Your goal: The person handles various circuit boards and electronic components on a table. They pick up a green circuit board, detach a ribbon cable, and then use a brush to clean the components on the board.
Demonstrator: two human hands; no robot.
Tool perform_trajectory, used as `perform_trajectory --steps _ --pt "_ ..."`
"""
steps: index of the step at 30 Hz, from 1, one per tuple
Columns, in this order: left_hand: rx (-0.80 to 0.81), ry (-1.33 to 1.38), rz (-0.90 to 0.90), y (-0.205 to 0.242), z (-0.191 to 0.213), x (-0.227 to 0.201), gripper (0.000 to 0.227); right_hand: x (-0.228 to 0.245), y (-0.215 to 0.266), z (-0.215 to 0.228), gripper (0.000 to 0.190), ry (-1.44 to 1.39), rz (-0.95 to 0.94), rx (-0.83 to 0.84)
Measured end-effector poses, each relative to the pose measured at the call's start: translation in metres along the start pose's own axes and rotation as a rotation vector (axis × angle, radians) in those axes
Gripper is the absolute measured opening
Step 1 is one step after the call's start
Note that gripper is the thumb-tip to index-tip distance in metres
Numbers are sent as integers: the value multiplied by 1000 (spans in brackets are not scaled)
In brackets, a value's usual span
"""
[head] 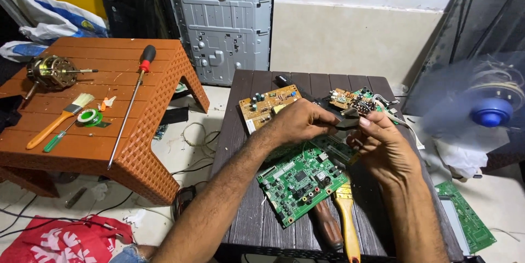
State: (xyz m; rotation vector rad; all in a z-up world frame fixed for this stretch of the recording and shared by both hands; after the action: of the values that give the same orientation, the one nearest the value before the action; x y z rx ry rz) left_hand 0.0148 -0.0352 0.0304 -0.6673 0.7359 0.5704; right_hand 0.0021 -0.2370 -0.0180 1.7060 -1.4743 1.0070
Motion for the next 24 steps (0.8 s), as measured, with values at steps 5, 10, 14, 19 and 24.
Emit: perform_trajectory --steps 5,10,14,19,24 --pt "-1 -31 5 1 2 -8 21 5 3 -4 23 3 27 -17" --pt "-14 -136 19 5 5 -35 21 14 14 -21 25 38 94 -23" --pt "-127 -138 -71 10 14 -55 18 21 18 -32 26 106 244 -17" --pt "-142 154 -58 -4 2 -9 18 24 22 -33 25 173 320 -51" --pt "-289 595 -164 -7 11 -1 25 38 46 -68 19 186 360 -40"
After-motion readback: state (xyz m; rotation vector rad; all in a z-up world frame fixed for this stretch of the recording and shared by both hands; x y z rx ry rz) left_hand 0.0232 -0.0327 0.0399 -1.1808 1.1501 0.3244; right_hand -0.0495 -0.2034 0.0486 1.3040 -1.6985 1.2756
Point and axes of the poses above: each hand's wrist, its own y-axis away from the middle knuckle, its own z-axis out of the back of the hand, x = y × z, the point moved 5 cm from there along -y, towards the middle knuckle, and after that the axes turned 6 degrees about x, right-handed, at the moved point
